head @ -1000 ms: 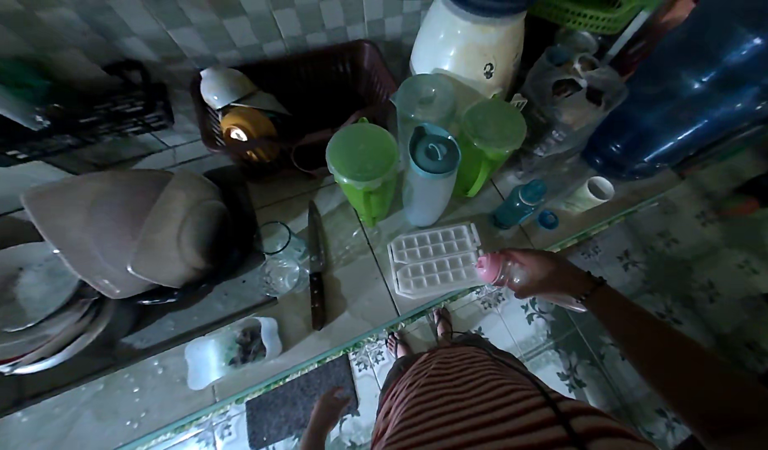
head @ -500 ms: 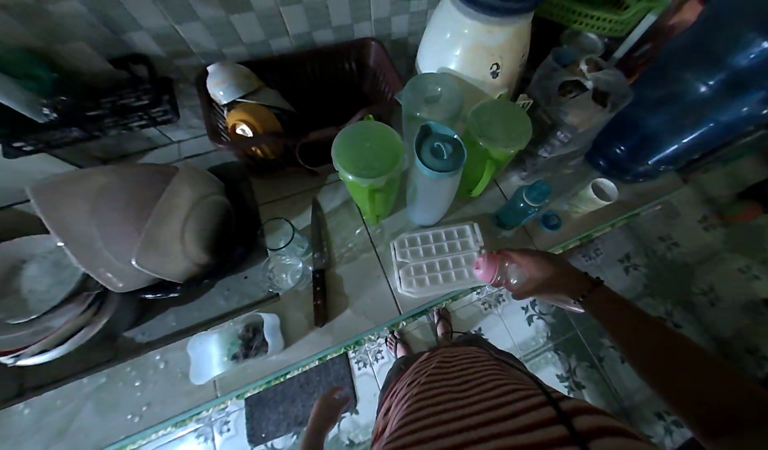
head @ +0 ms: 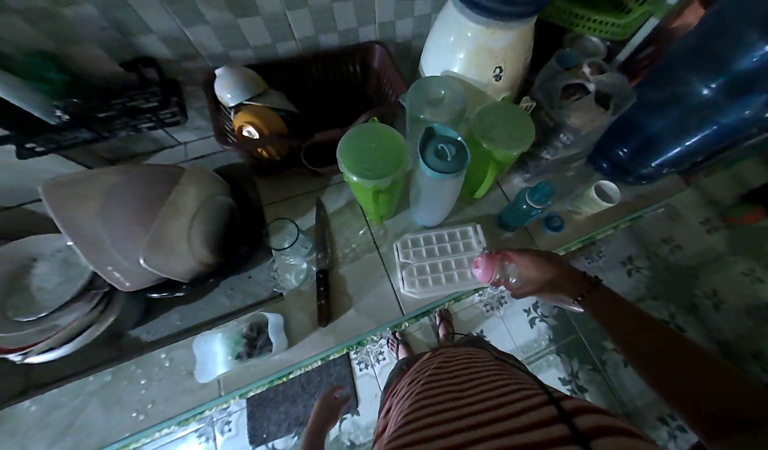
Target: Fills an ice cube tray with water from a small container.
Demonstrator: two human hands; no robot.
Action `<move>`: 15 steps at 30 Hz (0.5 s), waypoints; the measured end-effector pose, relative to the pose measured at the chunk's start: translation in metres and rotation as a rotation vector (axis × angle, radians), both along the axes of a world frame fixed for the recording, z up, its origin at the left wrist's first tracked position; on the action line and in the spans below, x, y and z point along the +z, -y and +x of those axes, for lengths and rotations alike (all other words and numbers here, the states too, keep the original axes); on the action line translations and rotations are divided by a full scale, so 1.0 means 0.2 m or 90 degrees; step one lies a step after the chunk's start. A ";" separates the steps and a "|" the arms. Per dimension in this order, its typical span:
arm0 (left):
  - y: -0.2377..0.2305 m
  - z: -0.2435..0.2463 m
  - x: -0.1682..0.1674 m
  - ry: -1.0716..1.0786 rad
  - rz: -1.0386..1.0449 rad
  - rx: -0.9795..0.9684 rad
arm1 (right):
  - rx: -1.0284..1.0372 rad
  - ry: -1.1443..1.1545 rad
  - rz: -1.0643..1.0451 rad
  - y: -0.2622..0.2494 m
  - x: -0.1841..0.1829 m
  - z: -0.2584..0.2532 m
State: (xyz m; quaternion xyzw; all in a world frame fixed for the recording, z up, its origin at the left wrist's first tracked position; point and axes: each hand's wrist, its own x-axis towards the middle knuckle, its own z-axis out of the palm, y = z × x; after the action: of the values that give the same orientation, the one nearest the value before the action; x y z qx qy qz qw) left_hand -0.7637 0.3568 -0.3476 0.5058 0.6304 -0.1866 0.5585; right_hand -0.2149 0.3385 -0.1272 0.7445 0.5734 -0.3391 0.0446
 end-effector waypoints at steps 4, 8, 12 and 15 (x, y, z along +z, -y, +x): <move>0.00 0.00 0.01 0.002 0.005 0.003 | -0.002 0.003 -0.005 -0.01 0.02 -0.01; 0.00 0.00 0.01 0.002 0.004 0.004 | 0.011 0.004 -0.013 0.00 -0.02 -0.01; 0.00 -0.01 0.00 0.002 0.004 -0.007 | 0.005 -0.005 -0.025 0.02 -0.02 -0.03; 0.00 -0.01 -0.01 -0.003 0.003 -0.018 | 0.007 -0.006 -0.025 0.03 -0.03 -0.03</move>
State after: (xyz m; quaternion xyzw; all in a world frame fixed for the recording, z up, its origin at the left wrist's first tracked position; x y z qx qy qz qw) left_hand -0.7667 0.3577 -0.3488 0.5155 0.6250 -0.1942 0.5531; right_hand -0.2218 0.3334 -0.1324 0.7389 0.5706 -0.3536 0.0582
